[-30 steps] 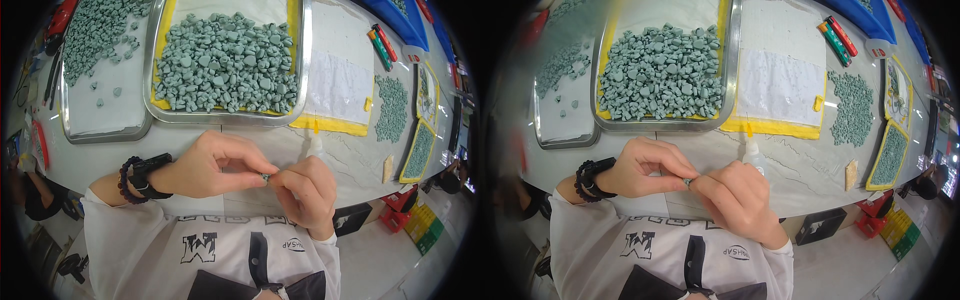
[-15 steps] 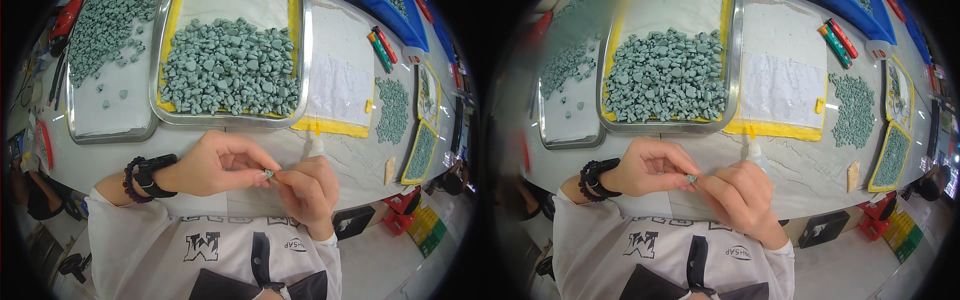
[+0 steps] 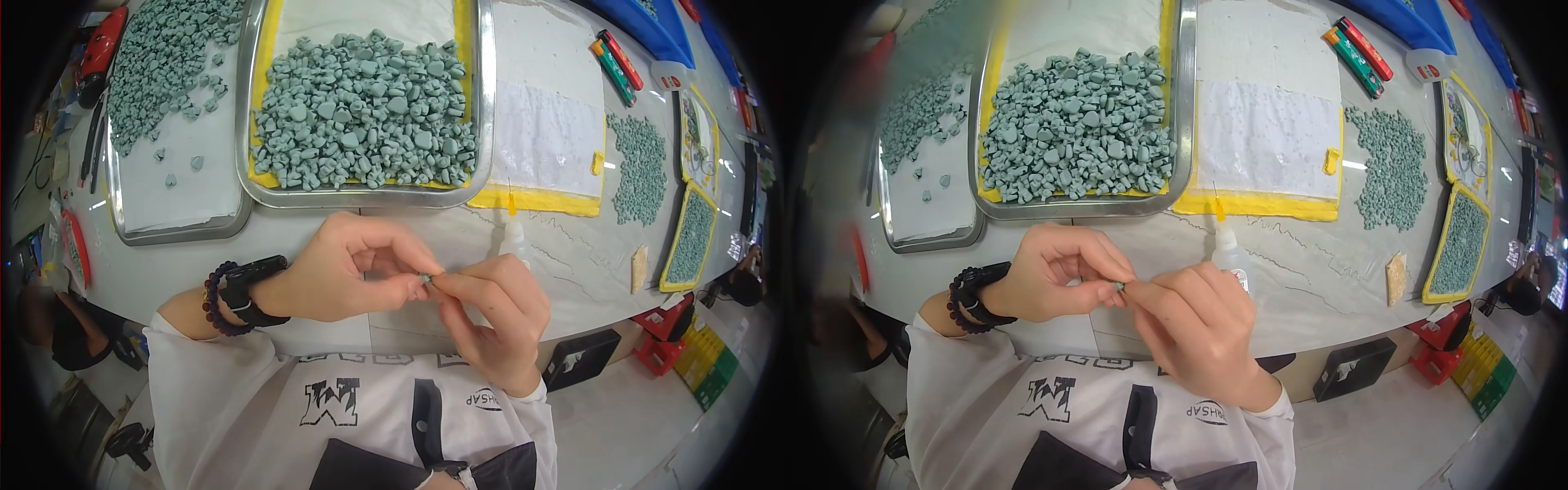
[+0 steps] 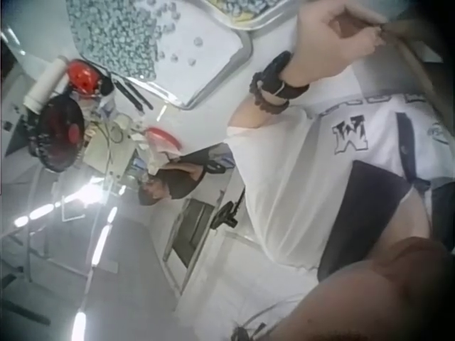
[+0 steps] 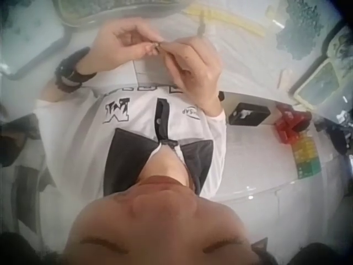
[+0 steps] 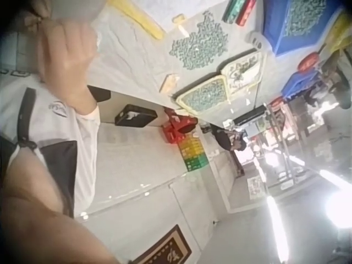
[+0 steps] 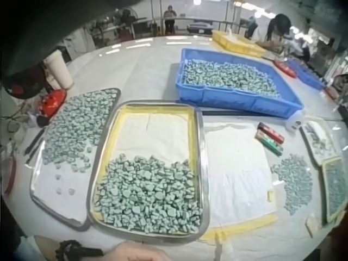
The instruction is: Gluing small green plastic toy components together at a factory assembly station.
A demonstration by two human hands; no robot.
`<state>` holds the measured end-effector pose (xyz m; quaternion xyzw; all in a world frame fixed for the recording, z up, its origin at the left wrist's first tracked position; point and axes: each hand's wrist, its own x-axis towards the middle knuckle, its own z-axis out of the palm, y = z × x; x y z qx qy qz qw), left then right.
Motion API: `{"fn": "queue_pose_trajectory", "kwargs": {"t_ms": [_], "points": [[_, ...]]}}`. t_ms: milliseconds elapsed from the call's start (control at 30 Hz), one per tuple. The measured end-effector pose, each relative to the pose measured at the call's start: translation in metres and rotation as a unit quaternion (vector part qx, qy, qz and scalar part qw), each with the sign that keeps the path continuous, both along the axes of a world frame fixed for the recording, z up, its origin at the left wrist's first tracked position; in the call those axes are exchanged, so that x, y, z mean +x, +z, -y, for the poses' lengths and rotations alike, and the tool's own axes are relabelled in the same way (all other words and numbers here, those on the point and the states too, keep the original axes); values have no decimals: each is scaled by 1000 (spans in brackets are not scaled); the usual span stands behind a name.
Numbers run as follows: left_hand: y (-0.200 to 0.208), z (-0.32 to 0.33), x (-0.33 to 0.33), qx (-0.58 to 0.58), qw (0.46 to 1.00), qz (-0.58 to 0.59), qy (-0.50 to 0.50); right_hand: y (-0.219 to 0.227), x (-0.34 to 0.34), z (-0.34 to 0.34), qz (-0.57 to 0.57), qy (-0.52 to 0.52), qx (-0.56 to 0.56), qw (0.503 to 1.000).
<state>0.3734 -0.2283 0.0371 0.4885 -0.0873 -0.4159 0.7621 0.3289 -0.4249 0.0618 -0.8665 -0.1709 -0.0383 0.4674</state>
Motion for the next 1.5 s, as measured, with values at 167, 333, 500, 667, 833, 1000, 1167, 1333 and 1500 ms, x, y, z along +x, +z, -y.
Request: {"fn": "queue_pose_trajectory", "kwargs": {"t_ms": [167, 333, 500, 667, 833, 1000, 1167, 1333, 1500], "points": [[5, -1, 2, -34, 994, -101, 31, 5, -1, -7, 4, -39, 30, 999], [8, -1, 8, -38, 992, -120, 3, 7, -2, -7, 10, -79, 77, 994], [5, 0, 5, -40, 995, -84, 24, 3, -1, -8, 16, -85, 44, 995], [2, 2, 0, -29, 998, -26, 47, 4, 0, -7, 18, -88, 23, 996], [-2, 4, -6, -30, 995, 50, 81, 4, 1, -8, 6, -89, 12, 996], [-6, 1, -5, -15, 985, 143, 95, 0, 1, -13, 7, -94, 4, 996], [-5, -2, -1, 5, 976, 202, 83, -1, 0, -16, 27, -107, -13, 994], [15, 4, -1, -7, 993, 51, 104, 6, -2, -15, 31, -108, -13, 994], [27, 3, -2, -25, 993, -70, 90, 11, -3, -13, 45, -113, 26, 992]]}}
